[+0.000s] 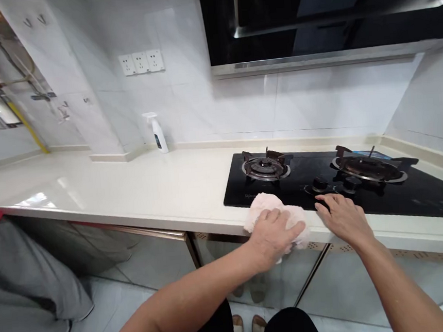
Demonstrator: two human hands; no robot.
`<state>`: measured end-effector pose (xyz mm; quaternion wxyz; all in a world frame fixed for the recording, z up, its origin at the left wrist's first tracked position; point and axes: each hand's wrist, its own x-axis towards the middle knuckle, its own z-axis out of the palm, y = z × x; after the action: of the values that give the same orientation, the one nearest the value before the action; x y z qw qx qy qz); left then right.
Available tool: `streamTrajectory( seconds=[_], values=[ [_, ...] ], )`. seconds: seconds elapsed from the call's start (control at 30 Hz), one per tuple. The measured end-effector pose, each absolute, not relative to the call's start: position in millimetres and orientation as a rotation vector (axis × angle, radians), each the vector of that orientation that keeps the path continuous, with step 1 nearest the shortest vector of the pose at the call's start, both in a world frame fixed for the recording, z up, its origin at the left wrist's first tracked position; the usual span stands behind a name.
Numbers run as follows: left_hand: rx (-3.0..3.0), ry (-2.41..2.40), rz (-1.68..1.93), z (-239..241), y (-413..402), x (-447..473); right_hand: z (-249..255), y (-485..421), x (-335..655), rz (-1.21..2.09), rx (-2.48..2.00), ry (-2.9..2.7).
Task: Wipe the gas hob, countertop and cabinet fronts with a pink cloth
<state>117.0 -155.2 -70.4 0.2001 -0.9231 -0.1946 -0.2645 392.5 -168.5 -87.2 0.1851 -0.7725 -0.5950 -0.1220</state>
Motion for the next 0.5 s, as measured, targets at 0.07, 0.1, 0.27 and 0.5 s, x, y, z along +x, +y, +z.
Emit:
streamTrajectory(
  seconds=[0.07, 0.1, 0.27, 0.5],
  values=[
    [-2.603, -0.568, -0.701, -70, -145, 72, -88, -169, 393, -0.345, -2.177, -1.680],
    [-2.597, -0.612, -0.691, -70, -140, 46, -88, -170, 392, -0.340, -2.179, -1.676],
    [-2.343, -0.973, -0.692, -70, -110, -90, -88, -171, 388, -0.336, -2.152, -1.678],
    [-2.251, -1.187, -0.519, -62, -89, -174, -85, -171, 377, -0.323, -2.189, -1.636]
  ],
)
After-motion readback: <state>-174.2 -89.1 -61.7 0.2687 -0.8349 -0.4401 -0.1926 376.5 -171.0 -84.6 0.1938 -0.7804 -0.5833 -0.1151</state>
